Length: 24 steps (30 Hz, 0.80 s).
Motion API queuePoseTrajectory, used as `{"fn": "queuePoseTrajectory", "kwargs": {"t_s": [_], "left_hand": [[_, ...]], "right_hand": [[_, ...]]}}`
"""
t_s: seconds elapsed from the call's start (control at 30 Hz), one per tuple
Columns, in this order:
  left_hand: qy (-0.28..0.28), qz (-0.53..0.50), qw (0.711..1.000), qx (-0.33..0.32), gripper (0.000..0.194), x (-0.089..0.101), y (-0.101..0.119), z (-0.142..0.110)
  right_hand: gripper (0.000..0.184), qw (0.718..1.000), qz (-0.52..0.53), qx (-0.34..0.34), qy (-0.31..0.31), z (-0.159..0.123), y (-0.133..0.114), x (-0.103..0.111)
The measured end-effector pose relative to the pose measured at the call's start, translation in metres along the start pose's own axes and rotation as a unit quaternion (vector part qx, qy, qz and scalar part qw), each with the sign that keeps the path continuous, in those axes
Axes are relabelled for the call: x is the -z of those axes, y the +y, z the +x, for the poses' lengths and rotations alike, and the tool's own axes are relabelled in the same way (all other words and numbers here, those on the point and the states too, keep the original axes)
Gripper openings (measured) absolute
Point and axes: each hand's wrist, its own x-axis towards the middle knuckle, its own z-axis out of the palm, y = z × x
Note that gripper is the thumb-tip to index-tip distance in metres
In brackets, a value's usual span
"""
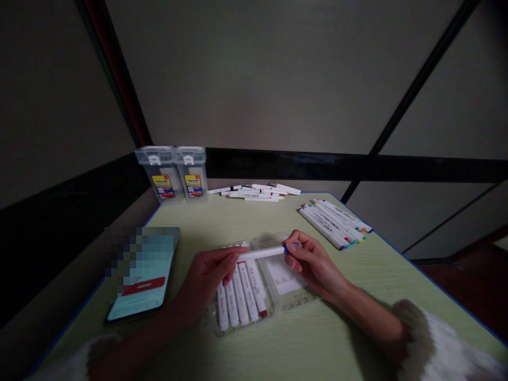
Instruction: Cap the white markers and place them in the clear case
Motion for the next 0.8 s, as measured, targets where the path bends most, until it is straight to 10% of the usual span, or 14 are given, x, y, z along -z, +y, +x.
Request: {"fn": "queuePoseTrajectory", "kwargs": {"t_s": [0.8], "left_hand": [[0.021, 0.019, 0.999, 0.023, 0.033, -0.0014, 0.0009, 0.0015]], "right_hand": [[0.015, 0.999, 0.04, -0.009, 0.006, -0.0008, -0.0022, 0.0004]]}}
